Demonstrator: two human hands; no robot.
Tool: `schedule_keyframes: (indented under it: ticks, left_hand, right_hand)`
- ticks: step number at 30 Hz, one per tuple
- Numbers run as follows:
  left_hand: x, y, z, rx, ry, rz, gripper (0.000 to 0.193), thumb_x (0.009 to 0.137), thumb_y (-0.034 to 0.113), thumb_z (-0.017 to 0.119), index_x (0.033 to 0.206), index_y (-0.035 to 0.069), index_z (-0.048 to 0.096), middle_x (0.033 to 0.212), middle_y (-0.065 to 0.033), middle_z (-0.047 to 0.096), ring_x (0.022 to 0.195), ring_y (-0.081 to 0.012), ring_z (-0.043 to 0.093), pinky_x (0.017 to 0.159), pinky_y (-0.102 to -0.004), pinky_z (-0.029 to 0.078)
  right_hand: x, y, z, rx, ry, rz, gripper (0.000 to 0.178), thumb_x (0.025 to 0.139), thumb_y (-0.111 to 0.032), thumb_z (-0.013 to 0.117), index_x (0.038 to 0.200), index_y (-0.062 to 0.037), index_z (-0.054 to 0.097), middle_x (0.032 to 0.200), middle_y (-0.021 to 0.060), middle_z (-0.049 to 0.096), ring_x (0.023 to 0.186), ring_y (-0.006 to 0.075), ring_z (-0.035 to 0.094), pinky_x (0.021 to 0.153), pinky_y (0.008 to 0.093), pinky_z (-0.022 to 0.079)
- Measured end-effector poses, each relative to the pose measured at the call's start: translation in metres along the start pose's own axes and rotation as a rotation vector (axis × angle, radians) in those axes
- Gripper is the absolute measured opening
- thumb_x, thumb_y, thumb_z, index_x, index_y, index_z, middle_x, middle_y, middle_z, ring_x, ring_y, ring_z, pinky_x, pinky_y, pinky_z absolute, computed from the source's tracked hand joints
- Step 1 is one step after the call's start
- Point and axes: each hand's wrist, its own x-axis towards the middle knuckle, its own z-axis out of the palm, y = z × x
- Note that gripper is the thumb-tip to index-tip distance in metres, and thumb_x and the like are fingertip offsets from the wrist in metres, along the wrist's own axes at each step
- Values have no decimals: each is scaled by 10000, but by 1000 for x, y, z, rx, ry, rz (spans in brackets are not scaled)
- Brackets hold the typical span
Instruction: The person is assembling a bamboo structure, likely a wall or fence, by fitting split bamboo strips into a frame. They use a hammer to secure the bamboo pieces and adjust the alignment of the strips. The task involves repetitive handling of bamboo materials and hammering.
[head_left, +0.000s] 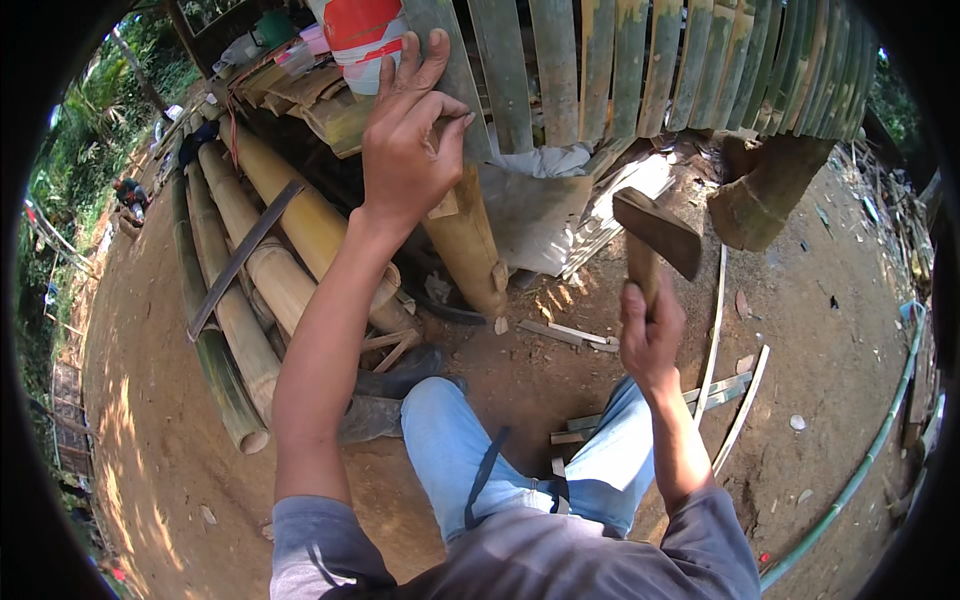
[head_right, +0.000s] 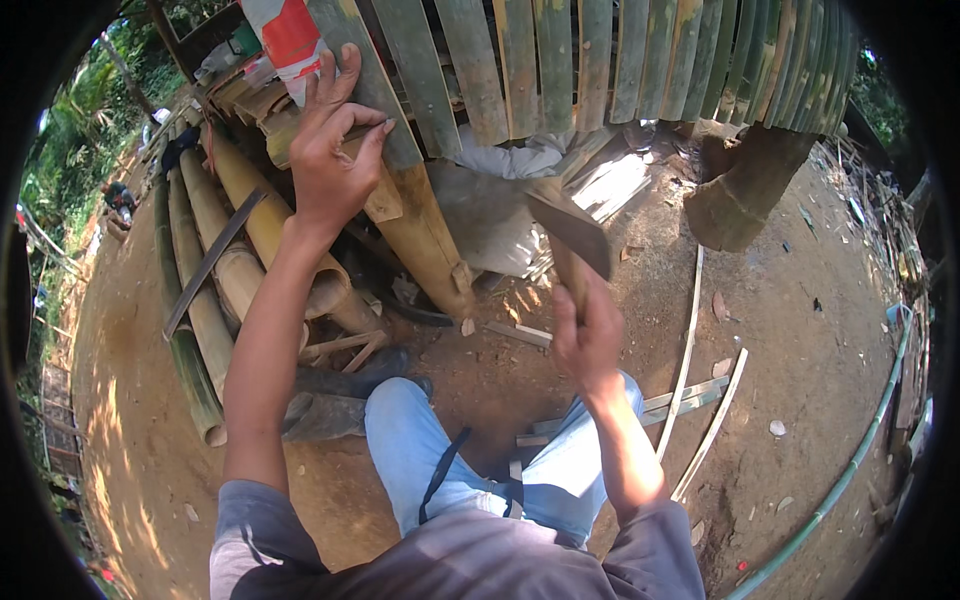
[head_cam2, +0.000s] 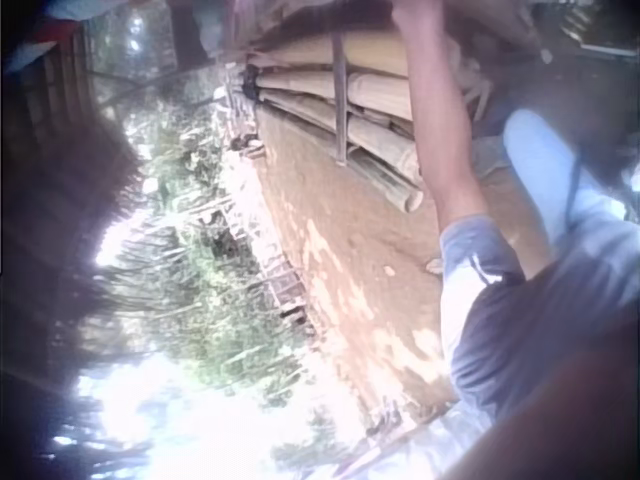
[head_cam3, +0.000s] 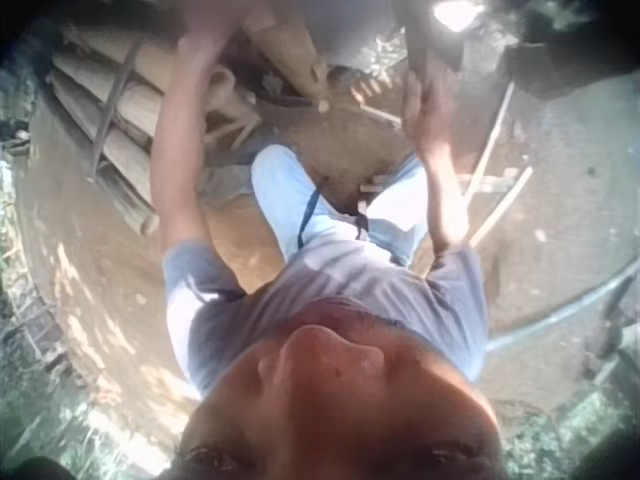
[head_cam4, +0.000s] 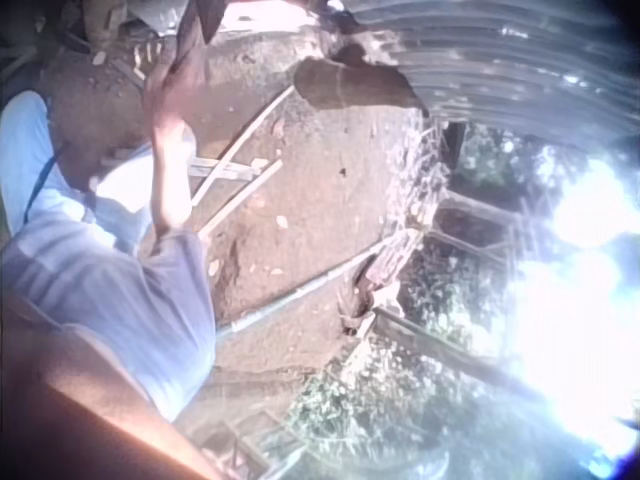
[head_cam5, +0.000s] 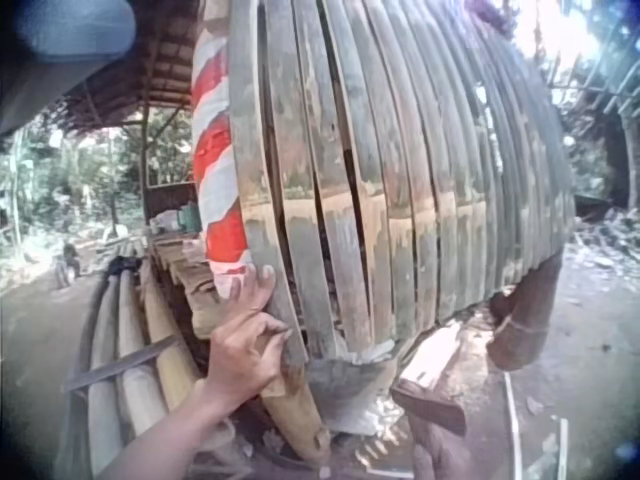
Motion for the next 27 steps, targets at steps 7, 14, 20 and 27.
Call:
schedule_keyframes:
  ticks: [7, 14, 20, 27]
  left_hand:
    - [3, -2, 4, -14, 14, 14, 111, 747, -40, 708, 797, 20, 629, 1460, -127, 508, 1417, -357, 382, 1170, -511, 287]
    - [1, -4, 5, -26, 18, 26, 131, 728, -51, 699, 795, 20, 611, 1468, -129, 499, 1418, -371, 376, 1162, -522, 301]
    - [0, -5, 5, -30, 3, 18, 131, 734, -54, 690, 781, 17, 590, 1486, -129, 479, 1433, -385, 344, 1159, -529, 298]
    - [0, -6, 5, -22, -6, 32, 129, 740, -50, 683, 784, 14, 581, 1504, -128, 457, 1444, -387, 323, 1162, -527, 289]
  right_hand:
    - [34, -38, 55, 117, -13, -199, 353, 1027, -199, 540, 1300, 24, 540, 914, 126, 648, 722, 179, 586, 663, 336, 482]
    - [41, -51, 65, 228, -65, 8, 346, 1016, -192, 546, 1289, 20, 545, 1019, 190, 653, 906, 289, 632, 781, 360, 498]
    - [46, -48, 74, 223, -43, -37, 334, 1027, -228, 540, 1270, 2, 556, 803, 116, 622, 664, 160, 564, 621, 310, 465]
    - [48, -41, 81, 201, -8, -97, 335, 1022, -230, 543, 1261, 4, 560, 845, 164, 646, 693, 218, 613, 664, 348, 497]
